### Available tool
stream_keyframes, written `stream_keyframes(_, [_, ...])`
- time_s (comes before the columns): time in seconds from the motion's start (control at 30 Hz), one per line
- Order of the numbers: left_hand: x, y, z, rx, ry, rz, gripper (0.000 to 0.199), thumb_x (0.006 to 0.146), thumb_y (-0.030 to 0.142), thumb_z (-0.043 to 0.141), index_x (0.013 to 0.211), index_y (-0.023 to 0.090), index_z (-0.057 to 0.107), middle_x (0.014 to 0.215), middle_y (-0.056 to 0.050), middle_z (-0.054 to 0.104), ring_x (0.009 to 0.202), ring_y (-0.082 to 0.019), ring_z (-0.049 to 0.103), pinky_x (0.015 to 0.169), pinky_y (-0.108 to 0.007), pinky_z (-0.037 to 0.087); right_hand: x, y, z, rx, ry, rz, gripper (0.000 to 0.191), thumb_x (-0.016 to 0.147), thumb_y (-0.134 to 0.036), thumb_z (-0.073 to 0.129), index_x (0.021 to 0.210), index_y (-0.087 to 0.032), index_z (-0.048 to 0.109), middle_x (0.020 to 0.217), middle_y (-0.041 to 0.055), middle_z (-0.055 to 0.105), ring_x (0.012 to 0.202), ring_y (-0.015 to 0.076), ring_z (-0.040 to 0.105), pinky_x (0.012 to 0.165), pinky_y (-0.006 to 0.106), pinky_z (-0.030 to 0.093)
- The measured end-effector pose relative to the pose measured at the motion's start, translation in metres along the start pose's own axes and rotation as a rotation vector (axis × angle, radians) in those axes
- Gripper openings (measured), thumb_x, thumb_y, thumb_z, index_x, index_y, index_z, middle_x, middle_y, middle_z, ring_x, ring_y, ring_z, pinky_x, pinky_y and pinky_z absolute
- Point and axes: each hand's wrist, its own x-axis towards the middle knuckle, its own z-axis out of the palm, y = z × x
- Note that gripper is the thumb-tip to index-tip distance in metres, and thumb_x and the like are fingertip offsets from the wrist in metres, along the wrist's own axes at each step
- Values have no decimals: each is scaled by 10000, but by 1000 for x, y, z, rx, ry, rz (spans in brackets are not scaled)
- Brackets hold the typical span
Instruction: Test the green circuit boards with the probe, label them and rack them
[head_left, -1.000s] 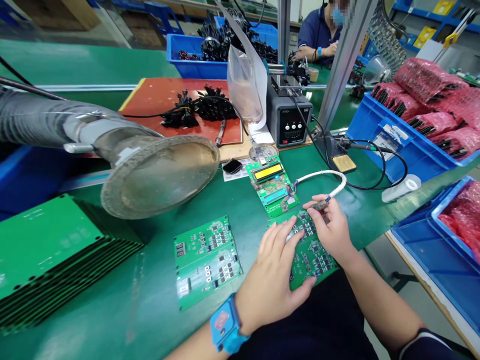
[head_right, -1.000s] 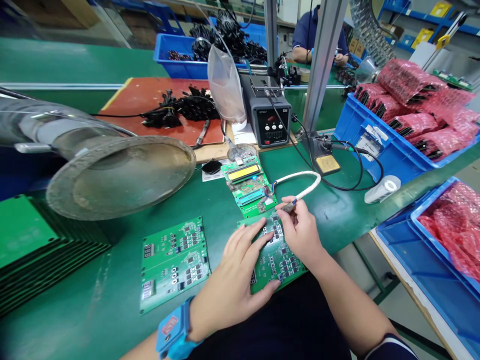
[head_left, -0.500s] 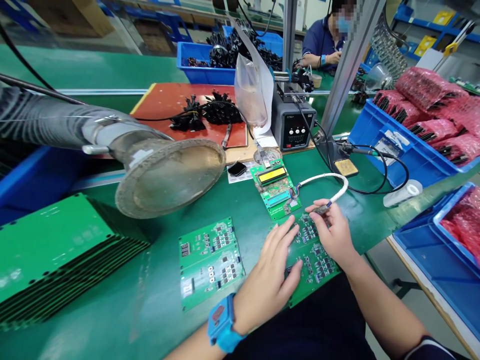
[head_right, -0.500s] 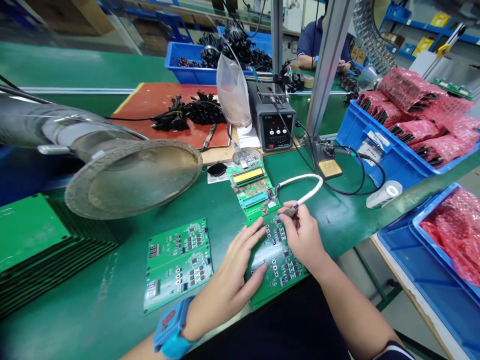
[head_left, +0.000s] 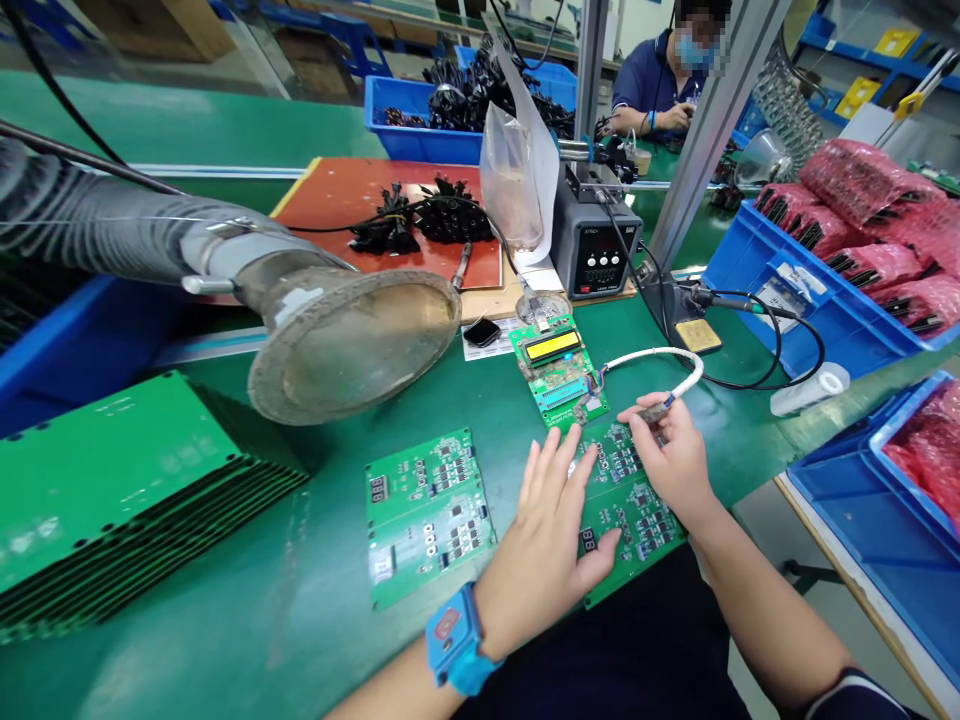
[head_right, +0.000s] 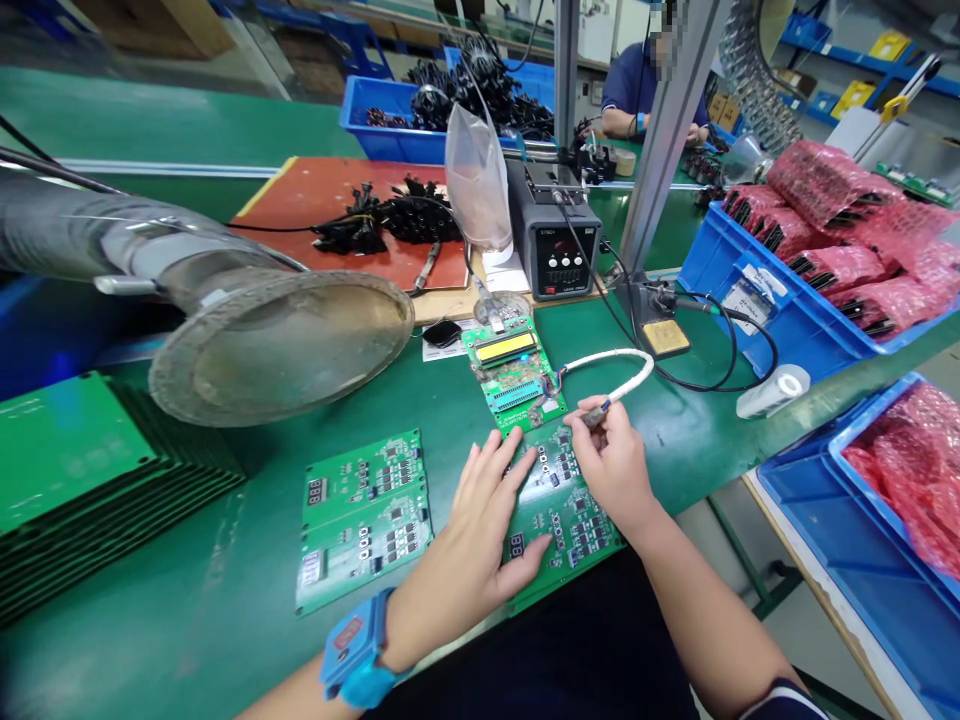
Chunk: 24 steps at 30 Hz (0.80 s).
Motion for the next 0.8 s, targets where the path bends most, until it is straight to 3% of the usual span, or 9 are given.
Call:
stream_keyframes(0.3, [-1, 0, 5, -5, 35, -1, 734, 861, 263, 532, 1471, 85, 167, 1513, -240, 272, 1442, -369, 164, 1121, -613, 257, 0, 1, -3, 35, -15, 17, 172, 920, -266, 517, 1086, -222, 501, 942, 59, 715, 881, 179, 683, 783, 326, 537])
stream_keyframes(0.8, [-2, 0, 7, -42, 30, -31, 747, 861, 247, 524, 1489, 134, 137, 1524, -213, 260, 1445, -374, 141, 1115, -624, 258, -1, 1, -1, 76, 3, 42, 176, 912, -281, 530, 1079, -229, 506, 944, 55, 716, 886, 188, 680, 785, 337, 530])
